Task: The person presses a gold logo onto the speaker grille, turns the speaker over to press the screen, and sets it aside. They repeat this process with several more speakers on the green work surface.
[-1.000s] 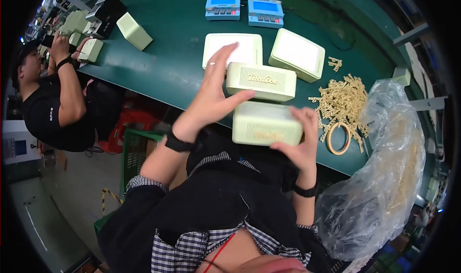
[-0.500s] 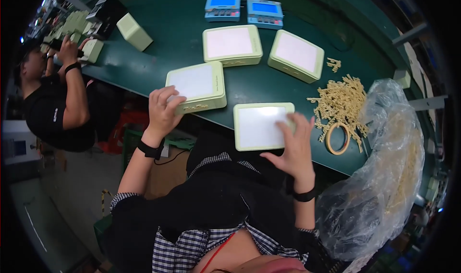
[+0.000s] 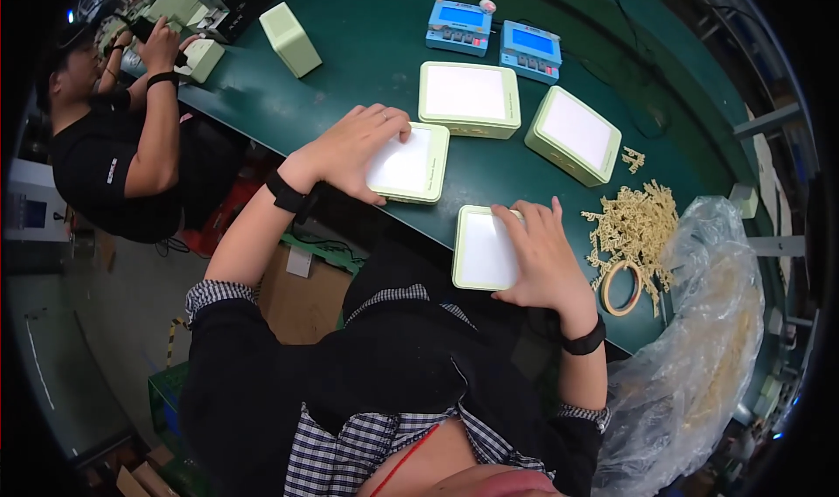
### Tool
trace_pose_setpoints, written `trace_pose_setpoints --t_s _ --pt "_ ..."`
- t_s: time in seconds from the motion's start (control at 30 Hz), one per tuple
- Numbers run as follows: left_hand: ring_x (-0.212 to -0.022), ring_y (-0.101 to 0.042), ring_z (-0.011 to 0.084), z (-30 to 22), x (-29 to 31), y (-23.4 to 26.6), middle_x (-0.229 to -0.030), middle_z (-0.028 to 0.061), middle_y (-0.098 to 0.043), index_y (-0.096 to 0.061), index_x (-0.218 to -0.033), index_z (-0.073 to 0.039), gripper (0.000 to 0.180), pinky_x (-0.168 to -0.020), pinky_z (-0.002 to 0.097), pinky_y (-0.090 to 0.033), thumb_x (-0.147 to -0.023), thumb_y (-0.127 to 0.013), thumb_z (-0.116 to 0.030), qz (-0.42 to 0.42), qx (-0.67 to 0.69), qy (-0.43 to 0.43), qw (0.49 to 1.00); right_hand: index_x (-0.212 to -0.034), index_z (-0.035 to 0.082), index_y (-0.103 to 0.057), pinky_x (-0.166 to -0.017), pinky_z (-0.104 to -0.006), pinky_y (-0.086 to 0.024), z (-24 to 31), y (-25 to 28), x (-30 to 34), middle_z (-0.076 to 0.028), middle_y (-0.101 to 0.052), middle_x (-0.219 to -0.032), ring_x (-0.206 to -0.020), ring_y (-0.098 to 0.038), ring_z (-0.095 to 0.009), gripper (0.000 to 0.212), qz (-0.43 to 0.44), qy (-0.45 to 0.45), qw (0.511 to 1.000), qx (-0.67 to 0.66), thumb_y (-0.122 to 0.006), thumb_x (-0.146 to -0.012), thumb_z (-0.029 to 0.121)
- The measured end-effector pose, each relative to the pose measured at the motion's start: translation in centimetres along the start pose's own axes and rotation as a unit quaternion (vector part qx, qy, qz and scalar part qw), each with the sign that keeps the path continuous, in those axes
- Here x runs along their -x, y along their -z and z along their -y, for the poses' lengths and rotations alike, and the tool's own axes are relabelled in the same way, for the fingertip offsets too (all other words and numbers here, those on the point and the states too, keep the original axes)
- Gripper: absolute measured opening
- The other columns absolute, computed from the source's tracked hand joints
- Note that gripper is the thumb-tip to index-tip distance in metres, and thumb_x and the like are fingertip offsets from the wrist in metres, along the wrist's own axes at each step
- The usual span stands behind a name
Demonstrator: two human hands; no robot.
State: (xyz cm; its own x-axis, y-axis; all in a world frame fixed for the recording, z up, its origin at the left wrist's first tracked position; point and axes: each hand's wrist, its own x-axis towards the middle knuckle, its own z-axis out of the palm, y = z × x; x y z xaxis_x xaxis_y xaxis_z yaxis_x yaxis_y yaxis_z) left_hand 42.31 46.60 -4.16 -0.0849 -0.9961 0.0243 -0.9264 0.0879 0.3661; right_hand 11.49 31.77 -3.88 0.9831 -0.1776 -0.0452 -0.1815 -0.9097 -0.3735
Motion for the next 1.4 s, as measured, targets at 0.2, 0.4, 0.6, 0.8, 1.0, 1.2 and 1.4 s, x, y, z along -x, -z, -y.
trace_pose_setpoints --t_s 0.2,0.4,0.6,0.8,1.0,1.2,1.4 --pt "-0.107 -0.047 0.0351 0.2 0.1 -0.8 -0.116 0.0141 -0.049 -0.041 -0.107 -0.006 0.081 -0.095 0.0405 -0.038 -0.044 -0.087 -0.026 -0.018 0.026 0.006 0.999 -0.138 0.008 -0.041 -0.113 -0.0618 -0.022 -1.1 0.0 0.1 -0.018 -0.047 -0.122 -0.12 -0.046 -0.038 0.111 -0.023 0.001 1.0 -0.015 -0.09 -0.04 0.029" --pt "-0.107 -0.047 0.0365 0.0 0.2 -1.1 -0.118 0.0154 -0.05 -0.04 -0.105 -0.006 0.081 -0.093 0.0407 -0.04 -0.043 -0.087 -0.026 -0.025 0.036 -0.009 0.999 -0.137 0.009 -0.042 -0.113 -0.0611 -0.022 -2.8 0.7 -0.1 -0.018 -0.048 -0.122 -0.12 -0.047 -0.037 0.111 -0.061 -0.05 0.997 0.003 -0.091 -0.04 0.029" --pt "-0.108 -0.048 0.0375 -1.1 0.1 -1.7 -0.119 0.0167 -0.051 -0.039 -0.103 -0.007 0.079 -0.093 0.0417 -0.04 -0.043 -0.087 -0.026 -0.027 0.047 -0.011 0.998 -0.137 0.009 -0.043 -0.113 -0.0609 -0.022 -3.0 0.6 -0.2 -0.018 -0.049 -0.122 -0.12 -0.047 -0.037 0.111 -0.061 -0.083 0.995 -0.002 -0.091 -0.039 0.029" --pt "-0.108 -0.051 0.0378 -2.5 -0.6 -2.2 -0.12 0.0179 -0.054 -0.04 -0.1 -0.008 0.075 -0.093 0.0429 -0.041 -0.042 -0.086 -0.025 -0.039 0.067 -0.046 0.996 -0.137 0.009 -0.043 -0.112 -0.061 -0.022 -3.0 0.8 -0.4 -0.018 -0.049 -0.122 -0.12 -0.047 -0.037 0.112 -0.057 -0.076 0.995 -0.006 -0.091 -0.038 0.029" --pt "-0.104 -0.051 0.034 -2.8 -1.5 -2.4 -0.107 0.0119 -0.052 -0.042 -0.101 -0.01 0.074 -0.088 0.0411 -0.04 -0.043 -0.086 -0.025 -0.046 0.073 -0.066 0.994 -0.138 0.008 -0.042 -0.112 -0.0613 -0.021 -3.4 0.7 0.0 -0.017 -0.049 -0.122 -0.119 -0.047 -0.038 0.114 -0.058 -0.088 0.994 -0.011 -0.091 -0.037 0.027" --pt "-0.111 -0.051 0.0372 -2.8 -1.8 -2.6 -0.119 0.0181 -0.055 -0.041 -0.099 -0.009 0.074 -0.094 0.0437 -0.04 -0.042 -0.085 -0.026 -0.023 0.076 -0.053 0.995 -0.139 0.008 -0.042 -0.112 -0.0617 -0.021 -3.5 0.5 0.0 -0.017 -0.048 -0.123 -0.12 -0.046 -0.038 0.116 -0.059 -0.083 0.995 -0.005 -0.092 -0.036 0.027" --pt "-0.111 -0.051 0.0373 -2.9 -1.8 -2.4 -0.118 0.0183 -0.055 -0.04 -0.098 -0.009 0.073 -0.094 0.0438 -0.04 -0.043 -0.085 -0.027 -0.017 0.072 -0.057 0.996 -0.14 0.008 -0.041 -0.112 -0.0621 -0.019 -3.5 0.5 0.1 -0.018 -0.047 -0.124 -0.121 -0.045 -0.038 0.116 -0.056 -0.082 0.995 -0.01 -0.092 -0.037 0.028"
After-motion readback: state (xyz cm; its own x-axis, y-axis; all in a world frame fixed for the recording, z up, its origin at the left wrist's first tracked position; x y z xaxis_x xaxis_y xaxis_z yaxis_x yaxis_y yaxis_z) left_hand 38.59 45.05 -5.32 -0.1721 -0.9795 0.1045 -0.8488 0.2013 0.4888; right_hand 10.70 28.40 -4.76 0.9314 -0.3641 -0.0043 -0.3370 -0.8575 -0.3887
